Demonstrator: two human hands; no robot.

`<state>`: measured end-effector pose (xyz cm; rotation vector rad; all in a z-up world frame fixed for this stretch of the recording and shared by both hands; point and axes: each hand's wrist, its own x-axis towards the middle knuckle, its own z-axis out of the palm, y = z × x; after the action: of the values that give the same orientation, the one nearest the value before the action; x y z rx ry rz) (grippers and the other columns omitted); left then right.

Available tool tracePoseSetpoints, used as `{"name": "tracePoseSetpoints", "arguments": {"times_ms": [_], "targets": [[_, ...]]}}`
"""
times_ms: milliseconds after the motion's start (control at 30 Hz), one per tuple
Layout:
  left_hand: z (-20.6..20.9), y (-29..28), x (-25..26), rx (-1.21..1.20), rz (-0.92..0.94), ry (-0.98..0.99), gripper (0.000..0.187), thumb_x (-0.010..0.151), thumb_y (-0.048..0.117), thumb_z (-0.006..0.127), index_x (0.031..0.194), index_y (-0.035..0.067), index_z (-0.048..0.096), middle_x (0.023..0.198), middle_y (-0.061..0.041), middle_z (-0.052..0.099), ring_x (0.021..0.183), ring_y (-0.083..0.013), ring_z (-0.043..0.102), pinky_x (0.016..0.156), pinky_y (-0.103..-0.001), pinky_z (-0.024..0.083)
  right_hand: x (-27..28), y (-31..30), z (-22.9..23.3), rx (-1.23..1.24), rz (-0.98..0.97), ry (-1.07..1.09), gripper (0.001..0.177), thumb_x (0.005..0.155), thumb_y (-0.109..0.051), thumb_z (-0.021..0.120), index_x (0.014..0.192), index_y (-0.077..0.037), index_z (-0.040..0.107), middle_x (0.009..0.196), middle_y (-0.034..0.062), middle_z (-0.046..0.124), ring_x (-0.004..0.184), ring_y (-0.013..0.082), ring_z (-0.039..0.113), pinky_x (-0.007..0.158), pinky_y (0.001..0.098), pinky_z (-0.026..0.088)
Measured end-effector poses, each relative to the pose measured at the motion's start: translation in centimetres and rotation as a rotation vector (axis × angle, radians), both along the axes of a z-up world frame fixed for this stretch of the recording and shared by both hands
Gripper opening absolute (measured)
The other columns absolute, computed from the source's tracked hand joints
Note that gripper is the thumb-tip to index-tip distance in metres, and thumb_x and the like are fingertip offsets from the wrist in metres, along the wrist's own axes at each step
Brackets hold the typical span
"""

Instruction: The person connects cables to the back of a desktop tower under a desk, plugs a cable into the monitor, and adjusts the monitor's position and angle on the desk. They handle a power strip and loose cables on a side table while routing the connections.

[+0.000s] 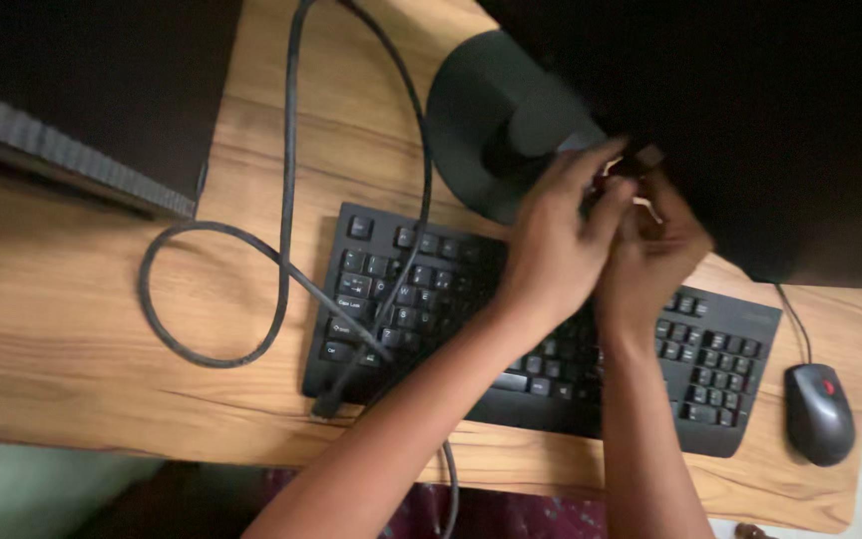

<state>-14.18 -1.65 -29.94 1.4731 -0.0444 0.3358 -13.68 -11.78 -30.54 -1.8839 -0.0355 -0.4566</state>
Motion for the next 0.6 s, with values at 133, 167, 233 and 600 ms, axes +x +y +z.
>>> {"name": "tracePoseSetpoints", "arguments": {"times_ms": [133,167,233,600], "targets": [[-0.6,-1.6,1.6,0.078,0.098,0.038,0.033,0.098,0.022,0.067,0.124,0.002,0.069,0.114,-0.018,0.071,0.102,-0.0329,0.071,0.091,-0.037,0.056,0.4,-0.7,-0.5,-0.107,-0.004,-0.1,0.015,0.109,-0.001,0.067,0.116,0.01,0.075,0.103,0.0093,0.076,0.092,0.01,0.068,0.084,0.0238,0.057],[-0.7,-1.8,1.9,0.086,0.114,0.038,0.033,0.096,0.022,0.068,0.122,0.002,0.07,0.112,-0.017,0.072,0.099,-0.0325,0.071,0.089,-0.038,0.056,0.5,-0.6,-0.8,-0.121,-0.008,-0.11,0.015,0.111,-0.001,0.067,0.115,0.011,0.076,0.105,0.0102,0.077,0.093,0.0105,0.07,0.086,0.0242,0.057],[-1.2,-2.3,2.3,0.053,0.146,0.028,0.03,0.096,0.022,0.07,0.119,0.004,0.071,0.109,-0.015,0.074,0.095,-0.0297,0.073,0.086,-0.036,0.057,0.7,-0.4,-1.0,-0.106,-0.004,-0.166,0.015,0.111,-0.002,0.068,0.116,0.01,0.076,0.103,0.0104,0.077,0.092,0.0104,0.07,0.084,0.0241,0.057],[-5.2,-6.1,5.2,-0.487,0.017,-0.134,0.013,0.104,0.007,0.074,0.115,0.002,0.072,0.102,-0.009,0.079,0.093,-0.0152,0.078,0.087,-0.028,0.063,0.2,0.7,0.3,-0.117,0.015,-0.216,0.024,0.11,0.003,0.068,0.133,0.01,0.067,0.108,0.0145,0.077,0.092,0.0137,0.074,0.084,0.0219,0.058]]}}
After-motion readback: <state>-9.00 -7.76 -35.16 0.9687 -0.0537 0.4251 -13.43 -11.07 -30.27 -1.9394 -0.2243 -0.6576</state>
